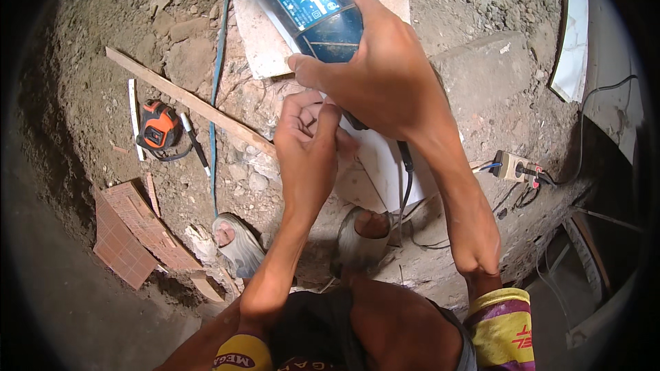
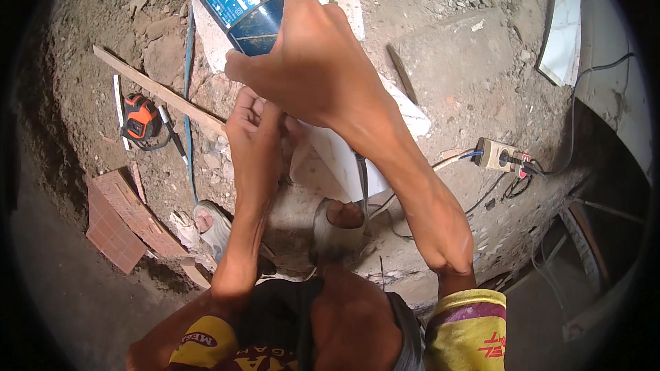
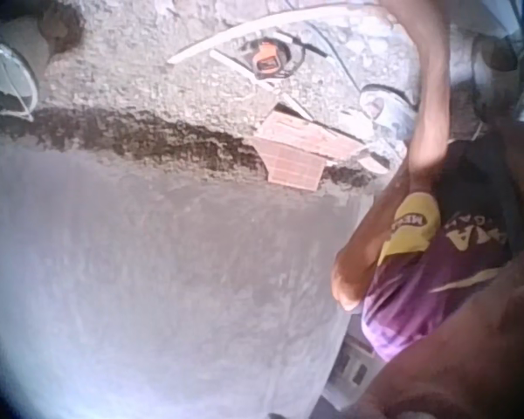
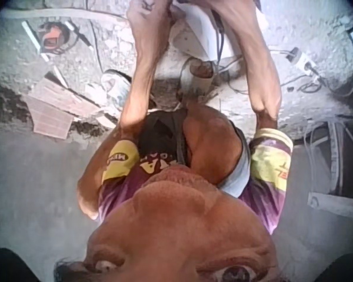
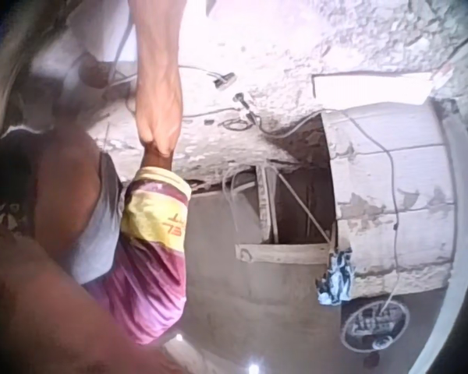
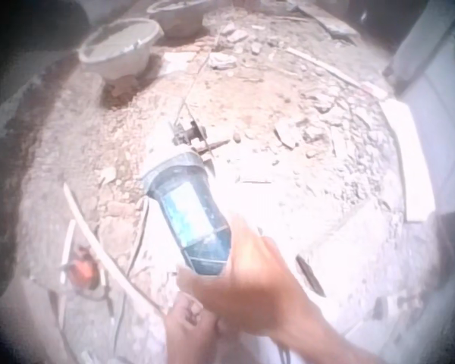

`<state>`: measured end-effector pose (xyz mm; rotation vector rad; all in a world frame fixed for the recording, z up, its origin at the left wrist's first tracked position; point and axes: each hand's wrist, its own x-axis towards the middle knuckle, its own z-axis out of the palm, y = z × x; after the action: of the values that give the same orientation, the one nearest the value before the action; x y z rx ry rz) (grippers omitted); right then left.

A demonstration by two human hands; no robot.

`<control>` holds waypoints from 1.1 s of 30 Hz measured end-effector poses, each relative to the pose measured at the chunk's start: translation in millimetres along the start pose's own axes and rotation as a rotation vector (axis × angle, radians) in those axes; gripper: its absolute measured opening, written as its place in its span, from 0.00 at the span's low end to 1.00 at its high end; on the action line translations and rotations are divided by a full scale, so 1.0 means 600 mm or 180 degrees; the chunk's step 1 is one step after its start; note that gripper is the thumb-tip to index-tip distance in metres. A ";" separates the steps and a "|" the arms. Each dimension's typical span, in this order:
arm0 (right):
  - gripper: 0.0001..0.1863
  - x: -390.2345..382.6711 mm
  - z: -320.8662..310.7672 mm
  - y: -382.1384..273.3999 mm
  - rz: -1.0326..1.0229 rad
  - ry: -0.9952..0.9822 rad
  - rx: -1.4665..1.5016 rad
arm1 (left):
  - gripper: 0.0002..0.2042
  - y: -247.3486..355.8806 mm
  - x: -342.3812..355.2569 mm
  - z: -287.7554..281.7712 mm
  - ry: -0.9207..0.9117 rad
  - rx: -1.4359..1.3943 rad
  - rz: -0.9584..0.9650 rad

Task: The person wipes a tile with a cloth, measures its length using a tape measure, marks a line with a pen and a wooden strip, and then cuts along the line using a power grinder.

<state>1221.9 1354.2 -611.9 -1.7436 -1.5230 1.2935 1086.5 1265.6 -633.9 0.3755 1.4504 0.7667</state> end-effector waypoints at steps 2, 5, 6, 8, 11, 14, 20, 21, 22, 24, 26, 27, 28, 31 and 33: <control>0.31 0.001 0.006 0.005 -0.0040 0.0002 0.0112 | 0.17 0.003 -0.002 -0.004 0.0133 0.0086 -0.0003; 0.30 -0.005 0.001 -0.005 -0.0218 0.0195 0.0098 | 0.34 0.039 0.003 -0.011 0.0661 0.1793 0.1260; 0.30 -0.003 -0.004 -0.006 -0.0207 0.0209 0.0087 | 0.43 0.065 0.013 -0.024 0.0507 0.2913 0.2104; 0.30 0.000 0.001 -0.011 -0.0191 0.0097 0.0285 | 0.52 0.096 0.032 -0.050 0.0379 0.4067 0.2937; 0.30 0.002 0.010 0.000 -0.0377 0.0171 0.0352 | 0.63 0.107 0.056 -0.059 -0.0244 0.4191 0.2986; 0.29 0.001 0.009 0.005 -0.0149 0.0124 0.0001 | 0.66 0.101 0.065 -0.061 -0.0289 0.4587 0.2928; 0.28 -0.002 0.004 -0.017 -0.0069 0.0099 0.0178 | 0.74 0.096 0.078 -0.058 -0.0295 0.4161 0.2785; 0.28 -0.001 0.005 -0.017 -0.0074 0.0100 0.0175 | 0.77 0.086 0.084 -0.061 -0.0221 0.3869 0.3226; 0.29 0.000 0.005 -0.014 -0.0097 0.0096 0.0254 | 0.80 0.080 0.087 -0.061 -0.0156 0.3557 0.3653; 0.29 0.001 0.005 -0.012 -0.0117 0.0096 0.0327 | 0.82 0.084 0.083 -0.059 -0.0173 0.3781 0.3509; 0.29 0.003 0.007 -0.015 -0.0235 0.0104 0.0225 | 0.84 0.089 0.078 -0.059 -0.0171 0.4028 0.3354; 0.29 0.004 0.008 -0.015 -0.0237 0.0101 0.0230 | 0.84 0.090 0.077 -0.058 -0.0148 0.4022 0.3254; 0.29 0.004 0.010 -0.014 -0.0229 0.0116 0.0286 | 0.85 0.089 0.077 -0.057 -0.0131 0.4005 0.3154; 0.29 0.006 0.009 -0.012 -0.0220 0.0101 0.0338 | 0.85 0.089 0.080 -0.057 -0.0141 0.3978 0.3140; 0.29 0.007 0.007 -0.015 -0.0220 0.0069 0.0340 | 0.84 0.090 0.081 -0.058 -0.0147 0.3965 0.3128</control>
<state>1213.6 1359.3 -607.9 -1.6191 -1.4616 1.2932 1037.3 1329.0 -638.3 2.1376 1.5165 0.4641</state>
